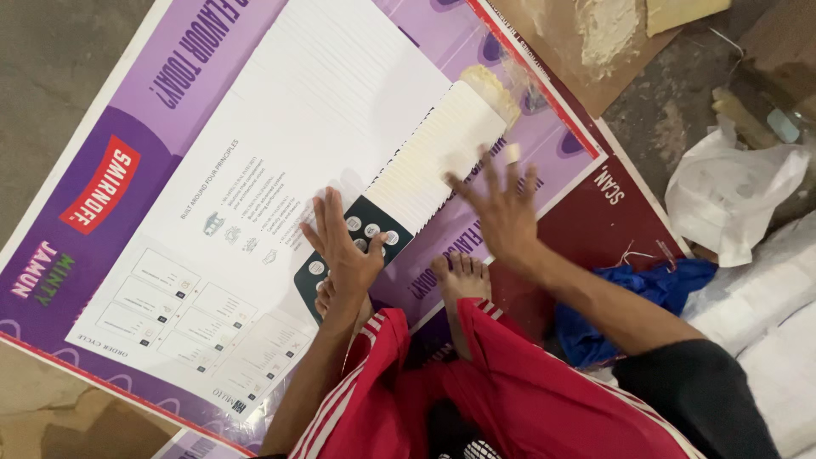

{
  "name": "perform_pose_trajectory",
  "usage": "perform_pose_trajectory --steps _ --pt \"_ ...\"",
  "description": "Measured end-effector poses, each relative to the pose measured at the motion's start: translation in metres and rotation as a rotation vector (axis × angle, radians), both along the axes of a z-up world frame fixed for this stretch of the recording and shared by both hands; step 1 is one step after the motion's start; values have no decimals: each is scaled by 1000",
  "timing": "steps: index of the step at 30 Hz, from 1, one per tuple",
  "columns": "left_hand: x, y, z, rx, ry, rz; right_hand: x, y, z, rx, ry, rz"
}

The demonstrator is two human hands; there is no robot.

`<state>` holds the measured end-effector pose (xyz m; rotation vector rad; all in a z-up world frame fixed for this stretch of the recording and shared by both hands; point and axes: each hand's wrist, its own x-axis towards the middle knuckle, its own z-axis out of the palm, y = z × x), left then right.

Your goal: The person sits on the floor and applies glue to the edge of a stack of white paper sheets using a sponge. They press the glued edge down to secure it, then lift the stack and place it aside before picking up another stack to repeat the process.

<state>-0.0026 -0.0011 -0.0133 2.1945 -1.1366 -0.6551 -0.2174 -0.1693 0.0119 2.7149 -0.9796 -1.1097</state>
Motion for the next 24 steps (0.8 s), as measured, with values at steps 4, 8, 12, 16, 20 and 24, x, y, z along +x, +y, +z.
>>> perform_pose_trajectory --steps 4,8,12,16,20,24 --pt "0 0 -1 20 2 10 -16 -24 -6 -37 -172 -183" --pt "-1 0 -1 8 0 9 -12 4 0 53 -161 -110" --pt "1 -1 -1 40 -2 0 -18 -13 11 97 -118 -255" --pt "-2 0 -1 26 2 -1 -9 6 16 107 -160 -136" --pt "-1 -2 1 34 8 17 -6 3 17 94 -98 -182" --pt "0 0 2 35 18 8 -4 10 15 118 -203 -92"
